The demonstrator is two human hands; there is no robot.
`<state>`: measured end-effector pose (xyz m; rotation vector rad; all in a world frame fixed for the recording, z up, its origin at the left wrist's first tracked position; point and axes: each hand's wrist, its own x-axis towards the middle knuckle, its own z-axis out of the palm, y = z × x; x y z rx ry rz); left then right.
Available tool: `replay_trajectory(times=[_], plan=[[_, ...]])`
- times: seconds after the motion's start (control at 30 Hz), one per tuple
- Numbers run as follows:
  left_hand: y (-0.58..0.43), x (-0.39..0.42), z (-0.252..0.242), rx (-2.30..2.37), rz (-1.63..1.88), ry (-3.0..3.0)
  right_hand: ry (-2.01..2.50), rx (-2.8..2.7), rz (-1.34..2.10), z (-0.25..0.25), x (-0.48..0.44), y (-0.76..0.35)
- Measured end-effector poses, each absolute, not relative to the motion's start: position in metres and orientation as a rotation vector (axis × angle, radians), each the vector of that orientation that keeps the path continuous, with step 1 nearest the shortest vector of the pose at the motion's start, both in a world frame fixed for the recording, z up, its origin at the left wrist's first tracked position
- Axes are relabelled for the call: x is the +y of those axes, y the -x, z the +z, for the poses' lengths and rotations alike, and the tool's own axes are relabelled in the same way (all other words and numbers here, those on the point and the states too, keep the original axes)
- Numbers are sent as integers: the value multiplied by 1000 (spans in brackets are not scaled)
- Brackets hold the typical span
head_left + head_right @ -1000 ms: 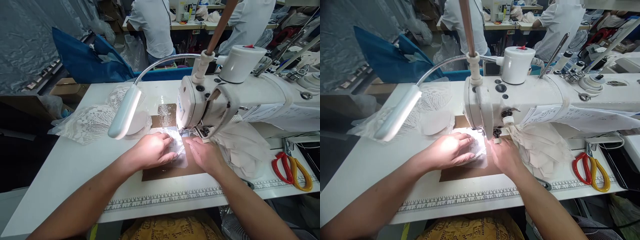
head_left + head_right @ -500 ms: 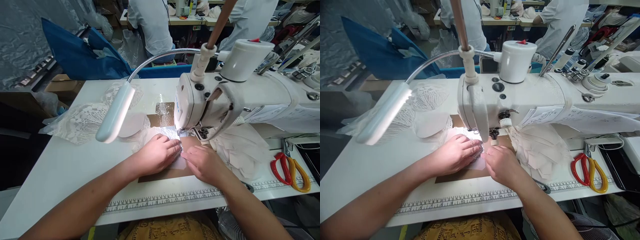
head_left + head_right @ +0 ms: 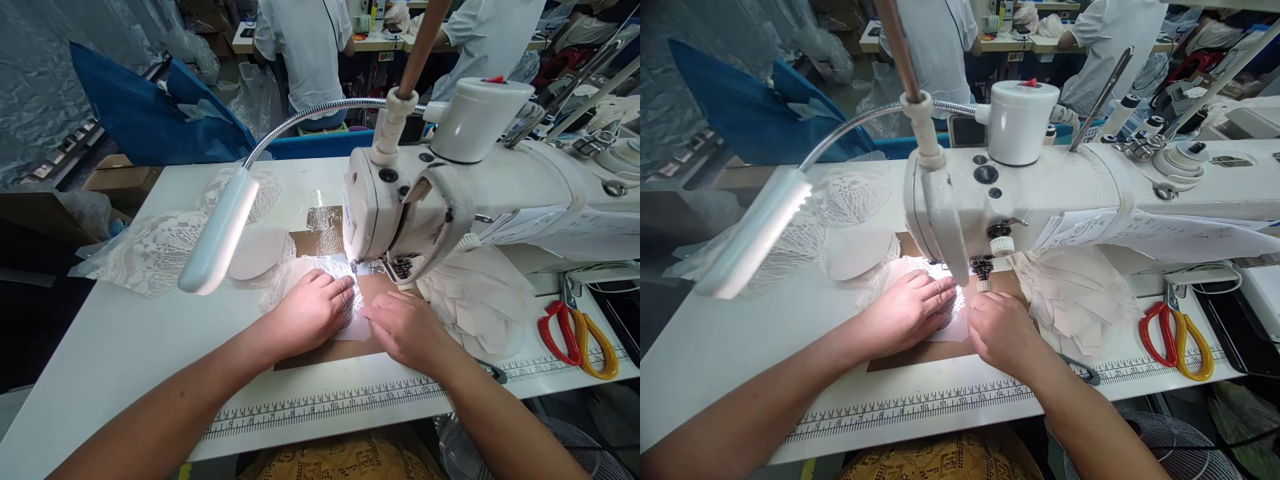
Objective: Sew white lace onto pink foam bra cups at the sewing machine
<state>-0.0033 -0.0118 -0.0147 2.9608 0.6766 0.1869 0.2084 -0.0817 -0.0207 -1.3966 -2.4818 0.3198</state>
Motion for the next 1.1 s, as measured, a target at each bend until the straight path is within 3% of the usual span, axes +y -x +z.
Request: replay_trajectory(times=[0.83, 1.1], plan=[[6, 14, -21, 919, 271, -2988, 1731, -2409, -72, -36, -63, -189], [10, 15, -23, 982, 348, -2870, 1673, -2358, 181, -24, -64, -196]])
